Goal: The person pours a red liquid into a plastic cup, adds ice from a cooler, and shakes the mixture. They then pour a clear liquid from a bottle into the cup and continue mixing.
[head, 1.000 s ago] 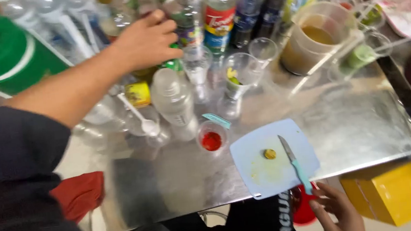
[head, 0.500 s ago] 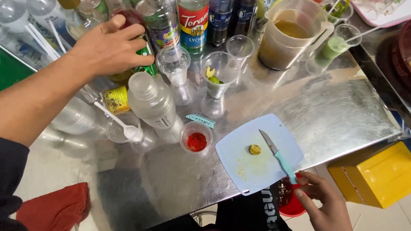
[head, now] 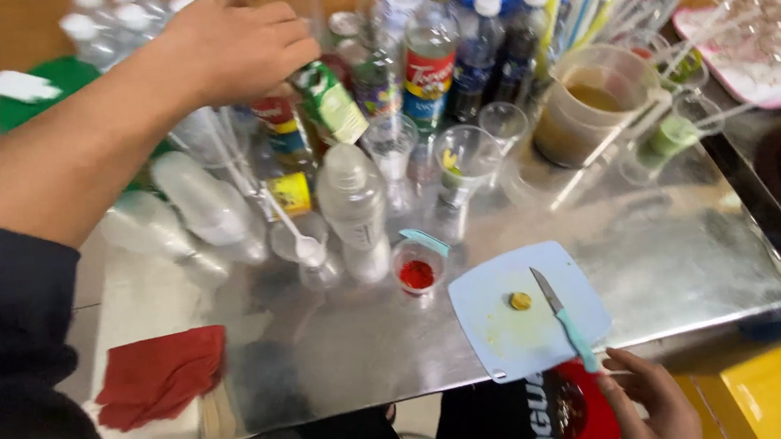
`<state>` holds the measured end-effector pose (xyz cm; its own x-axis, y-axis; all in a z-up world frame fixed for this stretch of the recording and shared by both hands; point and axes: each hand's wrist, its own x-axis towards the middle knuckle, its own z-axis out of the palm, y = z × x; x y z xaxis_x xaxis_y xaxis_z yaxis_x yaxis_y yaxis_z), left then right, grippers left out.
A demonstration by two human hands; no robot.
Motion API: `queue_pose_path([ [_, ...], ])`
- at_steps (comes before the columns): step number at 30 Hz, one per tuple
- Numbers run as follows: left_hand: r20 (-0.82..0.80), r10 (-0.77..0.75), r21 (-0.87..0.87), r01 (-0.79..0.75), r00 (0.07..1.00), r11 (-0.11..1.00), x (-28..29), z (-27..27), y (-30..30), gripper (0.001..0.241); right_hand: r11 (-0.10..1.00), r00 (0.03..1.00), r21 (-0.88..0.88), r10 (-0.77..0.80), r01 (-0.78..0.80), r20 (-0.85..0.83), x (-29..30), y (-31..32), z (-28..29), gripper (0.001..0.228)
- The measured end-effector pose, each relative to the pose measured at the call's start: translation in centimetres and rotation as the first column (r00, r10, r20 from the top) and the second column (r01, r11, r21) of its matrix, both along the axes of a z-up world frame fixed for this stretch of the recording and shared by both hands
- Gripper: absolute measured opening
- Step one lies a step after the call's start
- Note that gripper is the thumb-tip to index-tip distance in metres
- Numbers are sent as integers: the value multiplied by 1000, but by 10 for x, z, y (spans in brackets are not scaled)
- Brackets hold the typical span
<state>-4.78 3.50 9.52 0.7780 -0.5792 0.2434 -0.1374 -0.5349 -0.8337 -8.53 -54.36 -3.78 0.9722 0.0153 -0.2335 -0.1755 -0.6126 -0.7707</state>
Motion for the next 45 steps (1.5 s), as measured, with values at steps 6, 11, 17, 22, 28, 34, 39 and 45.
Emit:
queue_pose_path([
  [6, -304, 238, -215, -309, 923, 926, -22, 58, -21, 58, 984, 963, 163, 19, -65, 270, 6, -20, -33, 28],
  [11, -488, 283, -565, -546, 826, 618, -75, 130, -81, 50, 977, 995, 212, 3, -24, 99, 31, -26, -38, 39],
  [17, -312, 99, -838, -323, 945, 439, -115, 129, -86, 46, 947, 993, 307, 67, -93, 95, 28, -27, -60, 40],
  [22, -293, 48, -911, -294, 955, 290, -161, 89, -122, 59, 878, 948, 449, 18, -168, 319, -13, 6, -32, 19],
  [28, -211, -48, -968, -202, 976, 152, -200, -35, -177, 47, 823, 910, 420, 258, -382, 323, -13, 16, -31, 20],
  [34, -233, 145, -972, -232, 962, -21, -221, -138, -212, 42, 827, 854, 294, 363, -480, 374, -22, 21, -27, 14],
  [39, -108, 166, -987, -86, 980, -135, -212, -173, -217, 48, 791, 826, 334, 350, -513, 441, -21, 30, -30, 14],
  [45, 1, 136, -896, 61, 991, -439, -197, -183, -234, 50, 829, 779, 301, 232, -471, 582, 4, 8, -54, 13],
])
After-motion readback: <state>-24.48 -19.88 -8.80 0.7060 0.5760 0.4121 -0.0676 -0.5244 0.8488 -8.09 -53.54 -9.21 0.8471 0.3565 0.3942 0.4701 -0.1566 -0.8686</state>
